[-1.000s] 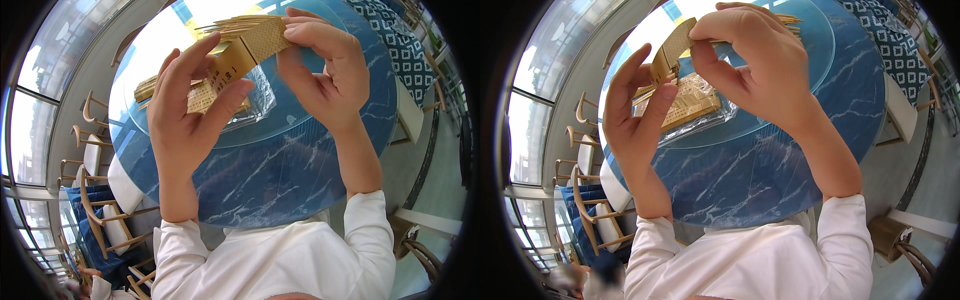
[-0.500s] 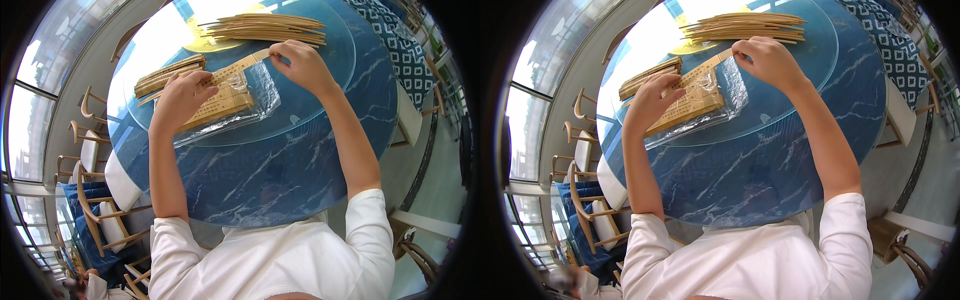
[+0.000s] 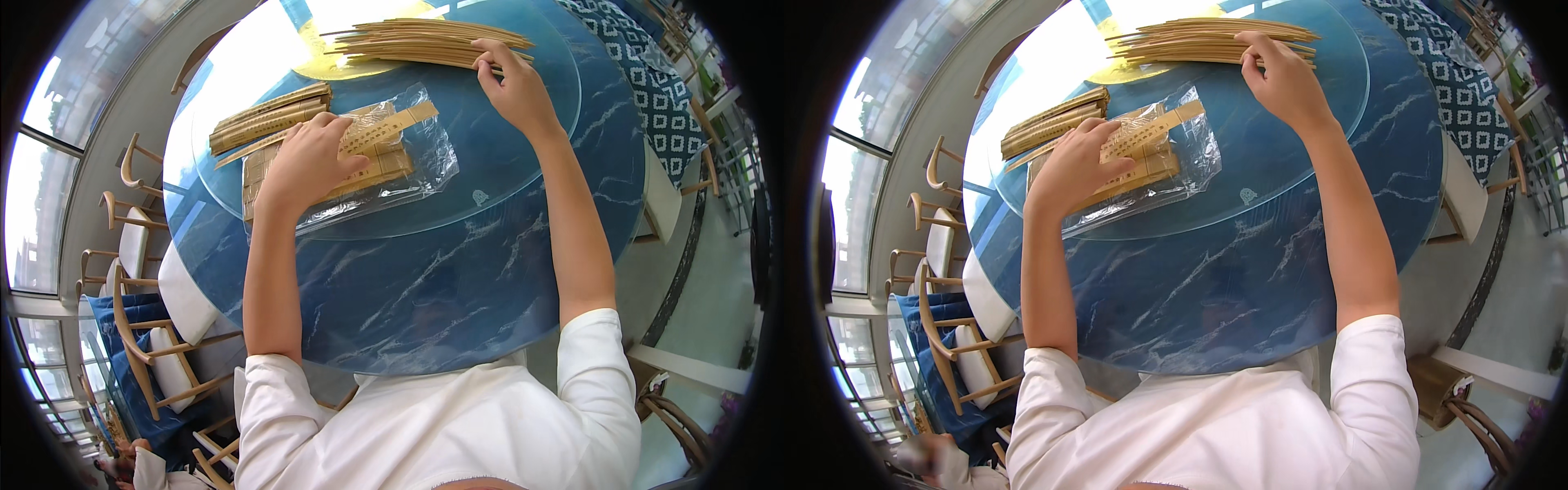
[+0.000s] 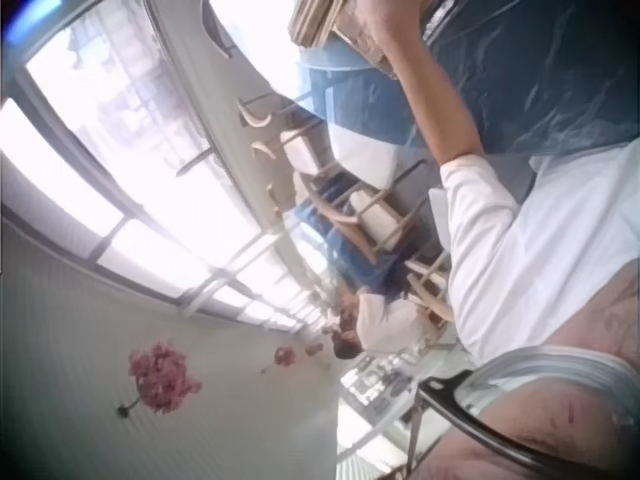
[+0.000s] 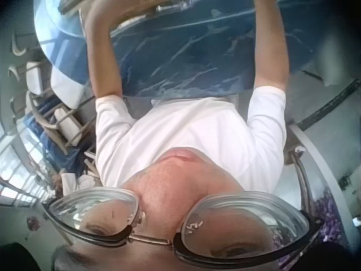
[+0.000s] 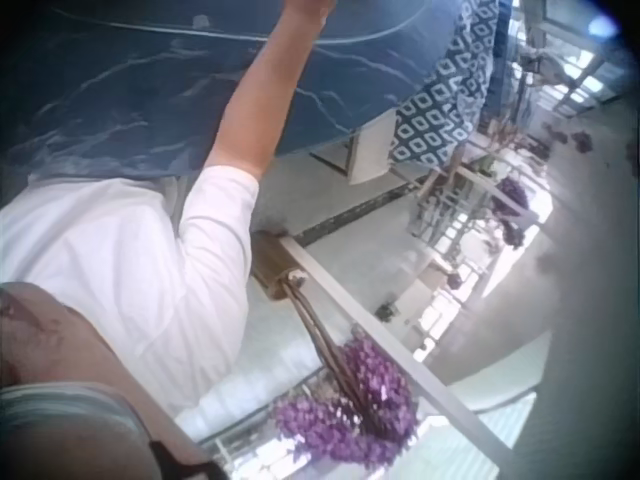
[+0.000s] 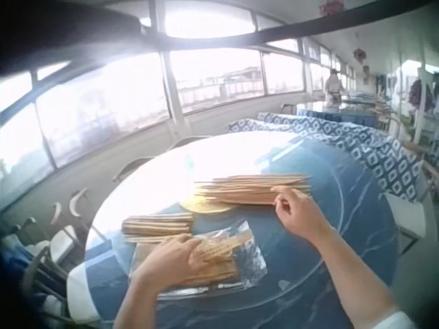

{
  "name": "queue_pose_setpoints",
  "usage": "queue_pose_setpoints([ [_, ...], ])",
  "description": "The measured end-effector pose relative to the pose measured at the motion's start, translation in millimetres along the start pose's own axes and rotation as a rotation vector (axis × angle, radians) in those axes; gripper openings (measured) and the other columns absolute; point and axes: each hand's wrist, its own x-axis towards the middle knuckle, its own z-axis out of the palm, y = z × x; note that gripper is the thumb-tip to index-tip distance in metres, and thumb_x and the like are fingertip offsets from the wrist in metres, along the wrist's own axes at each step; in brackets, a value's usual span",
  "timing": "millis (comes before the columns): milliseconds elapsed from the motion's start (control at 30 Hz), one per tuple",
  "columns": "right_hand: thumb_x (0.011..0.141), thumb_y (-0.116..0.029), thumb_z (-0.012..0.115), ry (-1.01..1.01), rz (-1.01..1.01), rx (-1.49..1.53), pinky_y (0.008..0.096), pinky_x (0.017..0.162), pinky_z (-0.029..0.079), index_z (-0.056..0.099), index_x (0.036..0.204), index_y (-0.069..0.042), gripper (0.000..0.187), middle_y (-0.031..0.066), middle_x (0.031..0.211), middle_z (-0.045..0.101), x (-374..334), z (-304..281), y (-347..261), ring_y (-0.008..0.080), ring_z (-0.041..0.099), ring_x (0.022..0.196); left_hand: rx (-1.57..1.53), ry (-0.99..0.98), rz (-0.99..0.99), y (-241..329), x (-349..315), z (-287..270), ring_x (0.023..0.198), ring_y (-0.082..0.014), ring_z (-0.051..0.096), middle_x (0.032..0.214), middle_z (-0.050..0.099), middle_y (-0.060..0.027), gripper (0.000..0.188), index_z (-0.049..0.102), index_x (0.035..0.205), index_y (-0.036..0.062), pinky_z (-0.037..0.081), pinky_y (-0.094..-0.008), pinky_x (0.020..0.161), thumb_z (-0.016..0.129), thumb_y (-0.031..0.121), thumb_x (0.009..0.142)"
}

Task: The person repeatedly picks up thin bamboo sticks from a pile on a blue marble table, aligns them with a plastic-wrapped bundle, and places them back. The person handles the sticks one at a time, occasionally adjusting their position before returning them to the pile.

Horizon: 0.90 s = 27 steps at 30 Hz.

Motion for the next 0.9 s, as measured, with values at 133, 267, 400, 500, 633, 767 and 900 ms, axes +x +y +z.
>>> queue_pose_setpoints([
  [133, 0.101, -0.014, 0.063, 0.140, 0.134, -0.227, 0.0428, 0.091, 0.059, 0.068, 0.126, -0.010, 0.026, 0.0092, 0.105, 0.076, 16, -22, 36, 0.0315, 0.071, 0.104, -0.105, 0.188, 0.112, 21, 19, 27, 0.138, -0.0341, 0.056, 0.148, 0.061, -0.0146, 0.069, 0.059, 0.149, 0.0043, 0.044, -0.0458, 0.118, 0.074, 0.046, 0.097],
  [267, 0.101, -0.018, 0.064, -0.048, 0.148, -0.412, 0.0463, 0.098, 0.057, 0.075, 0.108, -0.007, 0.017, 0.0098, 0.111, 0.076, -8, -28, 82, 0.0308, 0.067, 0.117, -0.135, 0.180, 0.105, 34, 36, 30, 0.136, -0.0339, 0.057, 0.143, 0.065, -0.0144, 0.067, 0.061, 0.148, 0.0043, 0.045, -0.0457, 0.117, 0.074, 0.046, 0.097],
  [400, 0.101, -0.022, 0.065, -0.071, 0.064, -0.532, 0.0462, 0.113, 0.048, 0.079, 0.111, -0.009, 0.022, 0.0097, 0.130, 0.072, -16, -6, 89, 0.0311, 0.061, 0.132, -0.130, 0.119, 0.086, 36, 39, 28, 0.133, -0.0330, 0.059, 0.133, 0.071, -0.0136, 0.059, 0.068, 0.139, 0.0038, 0.047, -0.0436, 0.114, 0.074, 0.044, 0.097],
  [500, 0.101, -0.025, 0.066, -0.093, 0.080, -0.638, 0.0518, 0.121, 0.038, 0.081, 0.115, -0.013, 0.024, 0.0112, 0.146, 0.064, -19, 6, 93, 0.0339, 0.049, 0.145, -0.139, 0.138, 0.117, 32, 40, 32, 0.130, -0.0321, 0.060, 0.128, 0.072, -0.0132, 0.052, 0.073, 0.132, 0.0043, 0.048, -0.0427, 0.111, 0.074, 0.043, 0.097],
  [633, 0.102, -0.026, 0.065, -0.159, 0.105, -0.645, 0.0555, 0.122, 0.035, 0.080, 0.115, -0.014, 0.023, 0.0126, 0.151, 0.061, -22, 10, 95, 0.0353, 0.045, 0.149, -0.203, 0.147, 0.141, 30, 39, 35, 0.126, -0.0333, 0.060, 0.120, 0.073, -0.0135, 0.045, 0.076, 0.124, 0.0045, 0.044, -0.0441, 0.114, 0.073, 0.040, 0.097],
  [767, 0.101, -0.026, 0.064, -0.253, 0.104, -0.572, 0.0546, 0.120, 0.037, 0.079, 0.110, -0.014, 0.021, 0.0130, 0.150, 0.062, -19, -3, 91, 0.0336, 0.047, 0.147, -0.239, 0.134, 0.171, 27, 37, 27, 0.123, -0.0313, 0.060, 0.115, 0.073, -0.0111, 0.042, 0.078, 0.121, 0.0065, 0.043, -0.0446, 0.114, 0.072, 0.041, 0.098],
  [900, 0.099, -0.020, 0.064, -0.401, 0.412, -0.237, 0.0432, 0.102, 0.051, 0.076, 0.111, -0.008, 0.021, 0.0121, 0.128, 0.072, 8, -66, 40, 0.0265, 0.066, 0.118, -0.335, 0.041, 0.136, 11, 32, 7, 0.110, -0.0203, 0.067, 0.124, 0.073, -0.0089, 0.042, 0.076, 0.129, 0.0112, 0.055, -0.0329, 0.088, 0.076, 0.042, 0.100],
])
